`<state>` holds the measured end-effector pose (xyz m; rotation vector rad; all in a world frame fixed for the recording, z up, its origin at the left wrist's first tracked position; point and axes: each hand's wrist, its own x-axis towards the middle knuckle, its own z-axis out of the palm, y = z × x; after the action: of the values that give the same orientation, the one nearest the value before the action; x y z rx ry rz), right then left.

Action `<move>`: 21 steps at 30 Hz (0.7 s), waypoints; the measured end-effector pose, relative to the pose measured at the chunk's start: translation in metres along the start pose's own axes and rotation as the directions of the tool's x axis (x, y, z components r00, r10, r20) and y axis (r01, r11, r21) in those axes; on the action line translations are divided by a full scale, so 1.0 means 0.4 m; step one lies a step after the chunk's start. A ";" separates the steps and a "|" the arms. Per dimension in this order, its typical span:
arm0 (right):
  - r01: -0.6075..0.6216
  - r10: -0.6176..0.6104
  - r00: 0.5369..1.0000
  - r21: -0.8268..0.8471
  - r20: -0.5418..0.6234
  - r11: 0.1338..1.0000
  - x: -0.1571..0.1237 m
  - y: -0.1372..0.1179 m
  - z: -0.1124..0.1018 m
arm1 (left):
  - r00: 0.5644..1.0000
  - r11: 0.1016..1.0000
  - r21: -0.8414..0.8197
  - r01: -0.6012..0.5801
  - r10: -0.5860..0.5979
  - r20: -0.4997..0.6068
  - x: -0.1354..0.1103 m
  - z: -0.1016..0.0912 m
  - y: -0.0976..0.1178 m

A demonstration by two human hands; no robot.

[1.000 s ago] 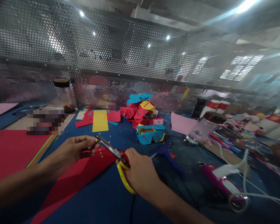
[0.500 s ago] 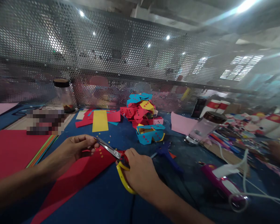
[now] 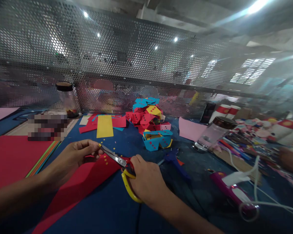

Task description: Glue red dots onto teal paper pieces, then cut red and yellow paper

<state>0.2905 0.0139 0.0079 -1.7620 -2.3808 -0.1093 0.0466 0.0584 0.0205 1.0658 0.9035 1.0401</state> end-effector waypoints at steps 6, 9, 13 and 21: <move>-0.026 0.026 0.999 0.005 0.042 1.000 -0.001 -0.006 -0.008 | 1.000 1.000 -0.004 0.001 -0.001 -0.003 -0.003 0.003 -0.001; -0.036 0.036 0.998 -0.004 0.047 0.999 -0.003 -0.008 -0.012 | 1.000 1.000 -0.024 0.009 -0.009 0.009 -0.004 0.000 -0.003; -0.044 0.046 0.997 -0.030 0.060 0.999 -0.003 -0.006 -0.011 | 0.999 0.998 -0.056 0.034 -0.033 0.016 -0.003 -0.002 -0.006; -0.045 0.050 0.998 -0.105 0.048 0.993 -0.003 -0.011 -0.017 | 0.997 0.996 -0.062 0.071 -0.071 0.000 -0.003 0.001 -0.004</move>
<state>0.2872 0.0103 0.0146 -1.8879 -2.4068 -0.1877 0.0470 0.0571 0.0190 0.9739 0.8991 1.0046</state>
